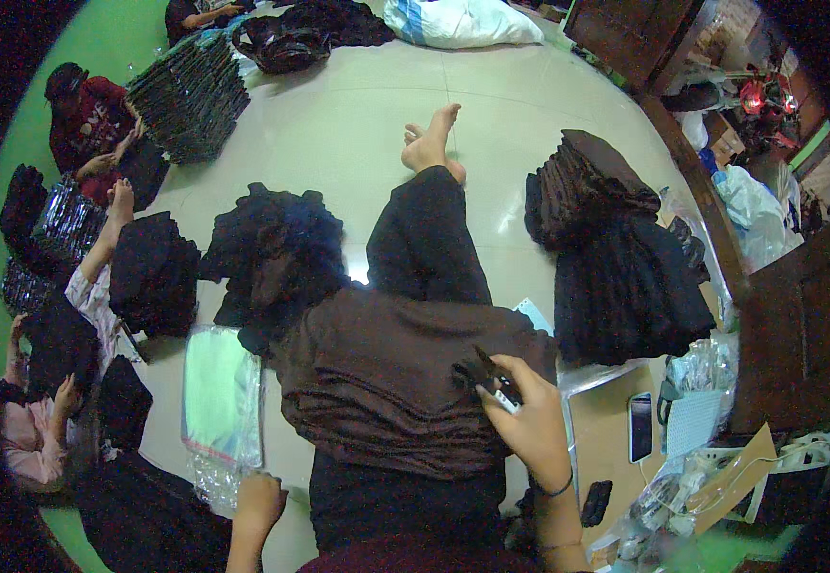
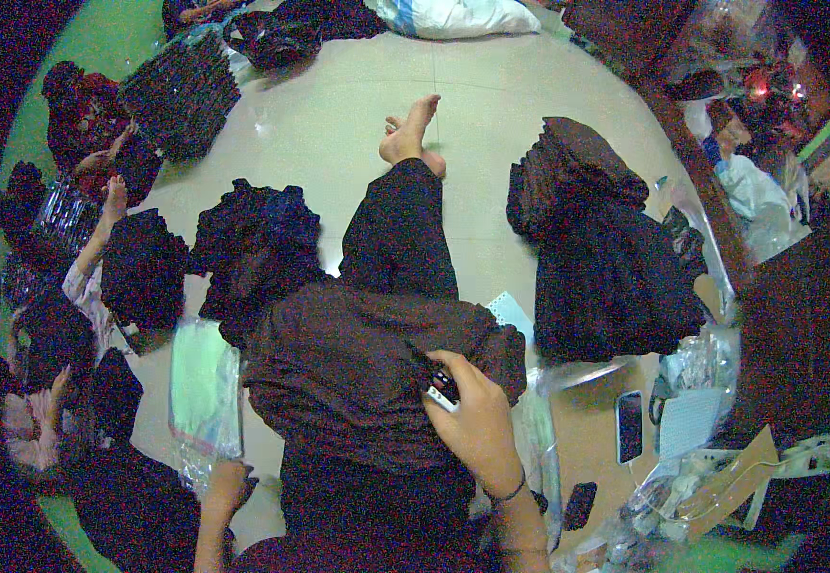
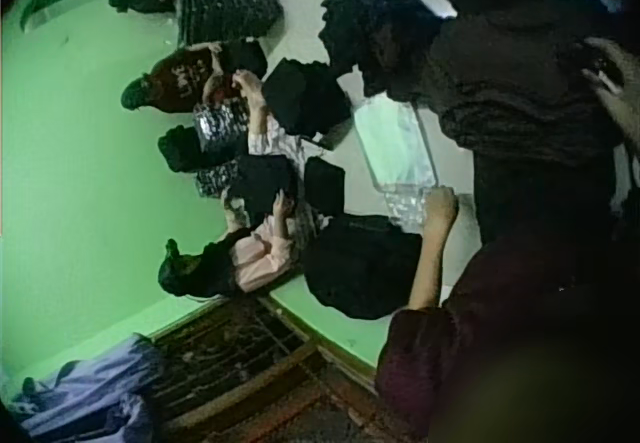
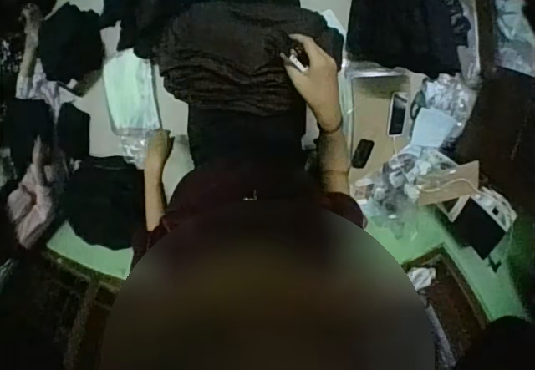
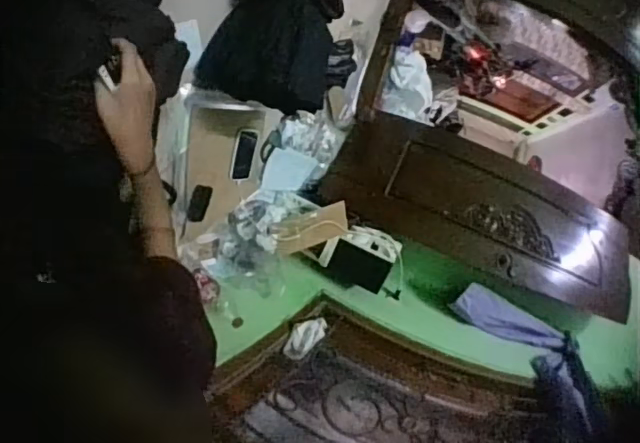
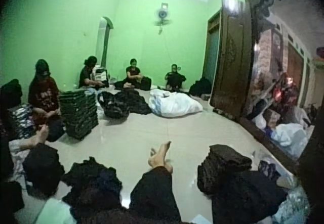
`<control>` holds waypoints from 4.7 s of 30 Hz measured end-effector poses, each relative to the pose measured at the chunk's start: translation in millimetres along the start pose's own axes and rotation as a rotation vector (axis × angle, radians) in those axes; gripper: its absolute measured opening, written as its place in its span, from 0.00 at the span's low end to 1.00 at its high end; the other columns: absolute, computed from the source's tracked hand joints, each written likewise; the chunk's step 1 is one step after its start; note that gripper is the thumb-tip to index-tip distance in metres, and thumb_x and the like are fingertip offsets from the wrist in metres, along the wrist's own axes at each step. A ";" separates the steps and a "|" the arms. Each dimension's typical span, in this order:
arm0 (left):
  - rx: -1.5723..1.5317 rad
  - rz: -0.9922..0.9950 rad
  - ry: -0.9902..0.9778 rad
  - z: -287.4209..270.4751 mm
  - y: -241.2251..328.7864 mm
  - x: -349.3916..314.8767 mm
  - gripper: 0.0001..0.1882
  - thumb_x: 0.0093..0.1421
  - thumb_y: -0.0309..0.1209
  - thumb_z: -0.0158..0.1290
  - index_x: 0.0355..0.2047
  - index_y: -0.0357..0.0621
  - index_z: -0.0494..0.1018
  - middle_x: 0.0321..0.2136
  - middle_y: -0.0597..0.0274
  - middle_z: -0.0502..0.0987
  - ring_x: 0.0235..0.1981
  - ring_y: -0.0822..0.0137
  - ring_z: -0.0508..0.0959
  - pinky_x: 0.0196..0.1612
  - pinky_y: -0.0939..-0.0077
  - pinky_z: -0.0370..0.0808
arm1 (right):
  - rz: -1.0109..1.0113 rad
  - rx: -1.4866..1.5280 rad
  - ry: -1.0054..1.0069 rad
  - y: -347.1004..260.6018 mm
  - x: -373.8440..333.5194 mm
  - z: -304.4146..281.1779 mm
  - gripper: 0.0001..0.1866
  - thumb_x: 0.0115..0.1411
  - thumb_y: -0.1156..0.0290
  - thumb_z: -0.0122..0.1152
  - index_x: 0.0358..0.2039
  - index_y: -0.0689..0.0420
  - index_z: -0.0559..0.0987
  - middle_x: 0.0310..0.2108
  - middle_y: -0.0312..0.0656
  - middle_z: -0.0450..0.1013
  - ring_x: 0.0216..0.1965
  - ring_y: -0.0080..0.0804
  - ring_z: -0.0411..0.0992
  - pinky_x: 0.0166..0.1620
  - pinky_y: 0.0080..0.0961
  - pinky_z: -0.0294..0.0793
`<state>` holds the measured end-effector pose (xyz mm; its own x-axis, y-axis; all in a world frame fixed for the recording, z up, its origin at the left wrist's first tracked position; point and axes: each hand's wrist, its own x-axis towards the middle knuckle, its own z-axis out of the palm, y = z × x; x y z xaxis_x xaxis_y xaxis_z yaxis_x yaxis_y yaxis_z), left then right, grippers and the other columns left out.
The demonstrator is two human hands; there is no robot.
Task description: The person sits on the floor and trims loose threads from a dark brown garment using a small blade. They repeatedly fold and unfold the fabric to access different edges, then place the trimmed garment into a stack.
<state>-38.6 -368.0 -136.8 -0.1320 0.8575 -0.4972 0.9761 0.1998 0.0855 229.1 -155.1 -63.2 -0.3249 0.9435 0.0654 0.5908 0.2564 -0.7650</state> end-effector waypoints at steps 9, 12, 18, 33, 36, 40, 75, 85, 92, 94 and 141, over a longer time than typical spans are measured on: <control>-0.631 0.684 0.778 -110.6 134.6 74.1 0.10 0.46 0.26 0.56 0.30 0.37 0.70 0.26 0.53 0.72 0.29 0.57 0.72 0.32 0.70 0.70 | 0.119 0.222 0.081 22.0 -15.5 7.0 0.13 0.46 0.73 0.60 0.34 0.61 0.72 0.26 0.46 0.73 0.29 0.33 0.73 0.33 0.25 0.69; -0.703 0.607 0.723 -109.6 168.9 95.1 0.13 0.47 0.27 0.55 0.33 0.37 0.70 0.28 0.53 0.72 0.31 0.55 0.73 0.34 0.69 0.71 | 0.107 0.211 0.100 24.8 -16.5 8.2 0.13 0.46 0.72 0.61 0.33 0.61 0.72 0.26 0.46 0.73 0.29 0.33 0.73 0.33 0.25 0.69; -0.692 0.574 0.648 -92.1 170.1 106.6 0.14 0.47 0.24 0.52 0.37 0.40 0.70 0.29 0.54 0.73 0.32 0.56 0.74 0.35 0.68 0.72 | 0.179 0.199 0.062 24.9 -17.1 7.0 0.13 0.46 0.72 0.60 0.34 0.62 0.72 0.27 0.45 0.73 0.29 0.31 0.73 0.33 0.24 0.69; -0.440 0.612 0.983 -96.0 150.6 77.3 0.12 0.41 0.24 0.50 0.30 0.43 0.73 0.29 0.62 0.73 0.28 0.66 0.74 0.28 0.75 0.71 | 0.211 0.177 0.124 12.4 -34.7 -4.2 0.12 0.46 0.77 0.61 0.33 0.63 0.72 0.26 0.37 0.71 0.27 0.18 0.66 0.31 0.15 0.65; -0.487 0.652 0.995 -89.5 149.4 78.8 0.12 0.40 0.23 0.50 0.29 0.42 0.74 0.27 0.61 0.73 0.26 0.65 0.74 0.27 0.75 0.71 | 0.203 0.113 0.106 10.3 -40.5 -10.3 0.14 0.45 0.70 0.63 0.32 0.61 0.71 0.23 0.38 0.69 0.23 0.23 0.65 0.26 0.18 0.64; -0.520 0.678 0.933 -82.6 148.2 73.0 0.12 0.41 0.21 0.52 0.30 0.39 0.73 0.25 0.60 0.74 0.23 0.66 0.74 0.26 0.77 0.71 | 0.139 -0.131 0.023 13.1 -53.0 -25.1 0.17 0.44 0.61 0.64 0.29 0.59 0.71 0.20 0.43 0.70 0.20 0.35 0.70 0.23 0.27 0.67; -0.506 0.859 0.913 -83.8 141.5 66.1 0.13 0.39 0.22 0.49 0.29 0.39 0.73 0.25 0.62 0.73 0.20 0.69 0.72 0.22 0.79 0.69 | -0.415 -0.473 -0.191 24.9 -49.1 -23.2 0.12 0.46 0.61 0.59 0.23 0.55 0.69 0.15 0.38 0.66 0.15 0.31 0.67 0.19 0.25 0.66; -0.578 0.676 0.746 -91.8 107.2 47.4 0.15 0.36 0.18 0.50 0.29 0.39 0.72 0.25 0.57 0.74 0.24 0.60 0.74 0.26 0.71 0.71 | -0.226 -0.440 -0.026 22.3 -60.2 -24.9 0.15 0.42 0.63 0.64 0.26 0.58 0.72 0.17 0.41 0.69 0.16 0.35 0.69 0.19 0.27 0.66; -0.038 0.215 -0.274 -70.8 20.8 3.7 0.10 0.46 0.24 0.51 0.31 0.45 0.74 0.22 0.56 0.75 0.24 0.56 0.75 0.31 0.67 0.72 | -0.031 -0.241 0.167 12.3 -47.1 -25.9 0.19 0.41 0.64 0.66 0.32 0.60 0.73 0.20 0.44 0.70 0.17 0.33 0.70 0.21 0.24 0.68; -0.084 0.233 -0.214 -69.1 16.5 1.5 0.09 0.47 0.26 0.51 0.32 0.45 0.74 0.21 0.55 0.75 0.23 0.56 0.75 0.31 0.67 0.72 | -0.096 -0.204 0.237 7.9 -37.9 -19.8 0.20 0.43 0.68 0.65 0.36 0.60 0.72 0.22 0.46 0.71 0.20 0.32 0.71 0.23 0.23 0.69; -1.189 0.407 0.279 -107.9 19.3 136.6 0.10 0.52 0.28 0.51 0.35 0.39 0.71 0.33 0.63 0.74 0.34 0.73 0.72 0.39 0.82 0.67 | 0.423 0.619 0.188 49.3 -14.2 -40.2 0.06 0.49 0.74 0.52 0.30 0.59 0.69 0.17 0.32 0.65 0.13 0.13 0.58 0.18 0.10 0.55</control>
<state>-56.4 -195.9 -109.9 -0.0349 0.9969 -0.0699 0.2204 0.0759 0.9724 292.6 -147.5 -76.1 0.0004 0.9690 -0.2470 0.0985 -0.2458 -0.9643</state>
